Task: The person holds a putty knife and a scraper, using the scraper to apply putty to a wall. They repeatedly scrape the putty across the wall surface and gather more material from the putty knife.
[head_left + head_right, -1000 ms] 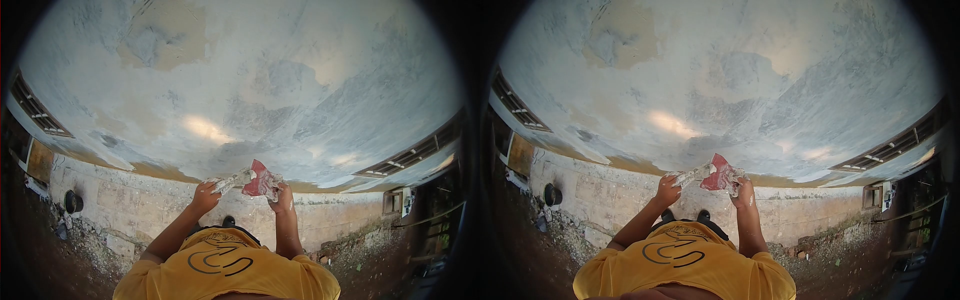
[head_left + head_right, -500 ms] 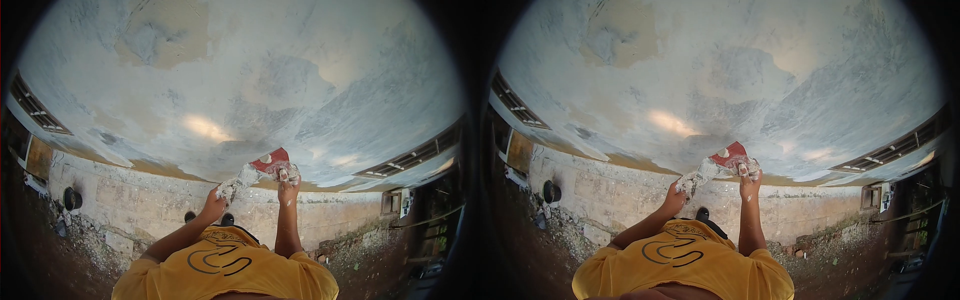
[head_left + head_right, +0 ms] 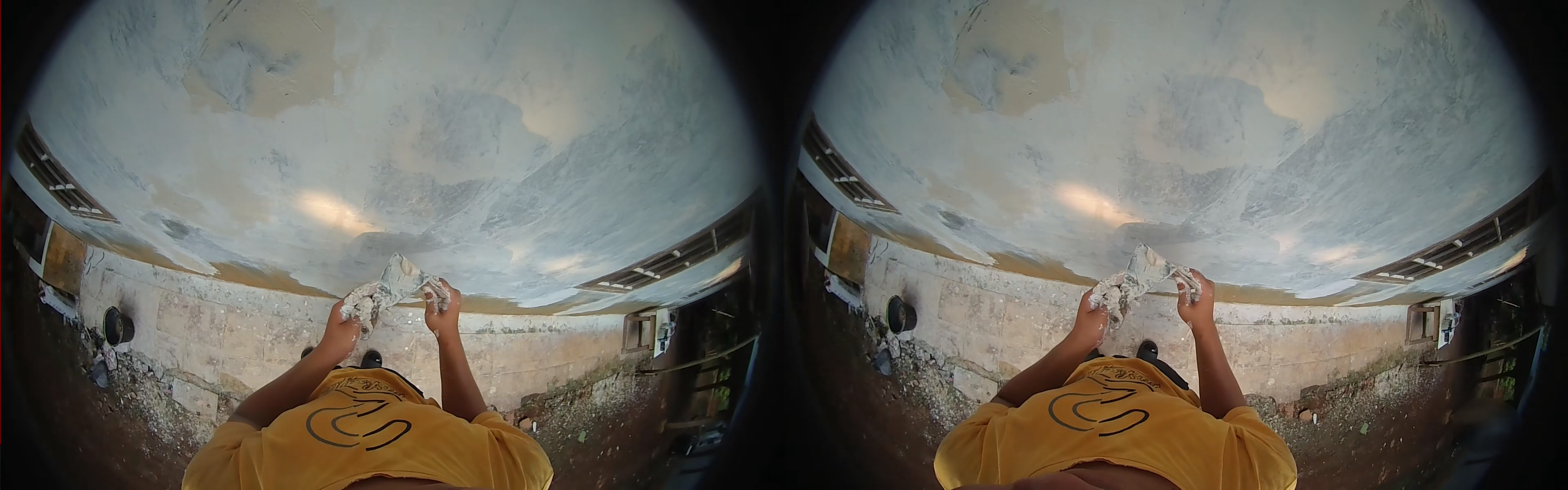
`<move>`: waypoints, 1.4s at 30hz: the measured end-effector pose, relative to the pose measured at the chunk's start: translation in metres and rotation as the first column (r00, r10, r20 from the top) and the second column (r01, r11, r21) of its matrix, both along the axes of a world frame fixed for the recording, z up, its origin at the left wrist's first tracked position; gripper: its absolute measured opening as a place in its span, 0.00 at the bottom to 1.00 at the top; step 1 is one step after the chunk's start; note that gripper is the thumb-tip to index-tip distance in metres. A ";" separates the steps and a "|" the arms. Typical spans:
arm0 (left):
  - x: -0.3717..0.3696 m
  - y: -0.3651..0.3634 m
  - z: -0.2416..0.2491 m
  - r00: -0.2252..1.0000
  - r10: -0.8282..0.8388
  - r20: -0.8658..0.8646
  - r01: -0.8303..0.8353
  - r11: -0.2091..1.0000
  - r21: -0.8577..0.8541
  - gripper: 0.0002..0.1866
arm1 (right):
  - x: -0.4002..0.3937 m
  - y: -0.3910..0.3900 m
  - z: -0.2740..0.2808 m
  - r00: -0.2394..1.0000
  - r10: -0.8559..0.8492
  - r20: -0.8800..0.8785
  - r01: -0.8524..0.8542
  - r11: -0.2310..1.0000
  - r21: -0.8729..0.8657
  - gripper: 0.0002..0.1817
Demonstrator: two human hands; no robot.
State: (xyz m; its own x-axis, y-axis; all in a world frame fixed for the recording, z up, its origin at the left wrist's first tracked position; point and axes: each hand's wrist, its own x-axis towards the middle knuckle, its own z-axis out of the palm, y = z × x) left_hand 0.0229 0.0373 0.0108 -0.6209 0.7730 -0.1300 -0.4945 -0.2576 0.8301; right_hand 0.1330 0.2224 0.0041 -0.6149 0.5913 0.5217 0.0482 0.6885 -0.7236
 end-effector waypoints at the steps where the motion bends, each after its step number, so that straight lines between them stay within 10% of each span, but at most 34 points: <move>1: -0.001 0.000 0.004 1.000 -0.004 -0.002 0.004 1.000 0.000 0.19 | -0.002 0.000 -0.003 1.000 -0.004 -0.002 0.004 1.000 0.000 0.13; 4: -0.008 0.001 0.014 0.995 0.004 -0.104 0.013 0.987 0.159 0.19 | -0.004 -0.003 -0.009 1.000 0.008 0.002 -0.008 0.978 -0.207 0.14; 6: -0.018 -0.003 0.014 0.552 0.126 -0.824 -0.146 0.988 0.054 0.22 | -0.004 -0.010 0.001 0.989 -0.096 -0.117 -0.045 0.552 -0.833 0.16; 7: -0.023 -0.004 0.012 0.553 0.124 -0.824 -0.144 0.988 0.053 0.22 | -0.002 -0.011 0.002 0.988 -0.098 -0.116 -0.043 0.551 -0.833 0.16; 9: -0.032 -0.003 0.009 0.069 0.009 -0.998 -0.203 0.979 -0.005 0.21 | 0.003 -0.011 0.003 0.937 -0.159 -0.310 -0.289 0.139 -0.947 0.18; 10: -0.035 -0.004 0.009 -0.075 -0.029 -0.997 -0.214 0.977 -0.012 0.13 | 0.004 -0.010 0.004 0.936 -0.162 -0.311 -0.291 0.140 -0.947 0.18; 23: -0.043 -0.009 -0.040 -0.329 0.001 -0.944 -0.165 0.985 0.059 0.08 | 0.024 0.017 0.011 0.948 -0.084 -0.307 -0.303 0.063 -0.951 0.18; 29: -0.042 -0.018 -0.051 -0.287 -0.185 -0.940 -0.254 0.961 -0.112 0.10 | 0.030 0.030 0.025 0.932 -0.167 -0.320 -0.316 0.052 -0.947 0.19; 32: -0.029 -0.021 -0.051 -0.171 -0.195 -0.966 -0.356 0.926 -0.124 0.17 | 0.029 0.028 0.047 0.854 -0.194 -0.483 -0.428 0.267 -0.863 0.23; 34: -0.013 -0.018 -0.031 0.359 0.032 -0.933 -0.311 0.947 -0.087 0.21 | 0.025 0.023 0.055 0.833 -0.223 -0.506 -0.414 0.354 -0.838 0.23; 35: -0.009 -0.018 -0.039 0.359 0.030 -0.933 -0.309 0.947 -0.088 0.21 | 0.023 0.021 0.056 0.812 -0.244 -0.530 -0.395 0.438 -0.807 0.23; 37: -0.003 -0.018 -0.059 0.794 -0.026 -0.607 -0.151 0.959 -0.239 0.22 | 0.018 0.019 0.048 0.806 -0.230 -0.545 -0.377 0.511 -0.773 0.23; 42: 0.004 -0.009 -0.024 0.965 -0.083 -0.248 0.049 0.989 -0.140 0.21 | 0.010 0.004 0.048 0.882 -0.010 -0.472 -0.326 0.711 -0.624 0.15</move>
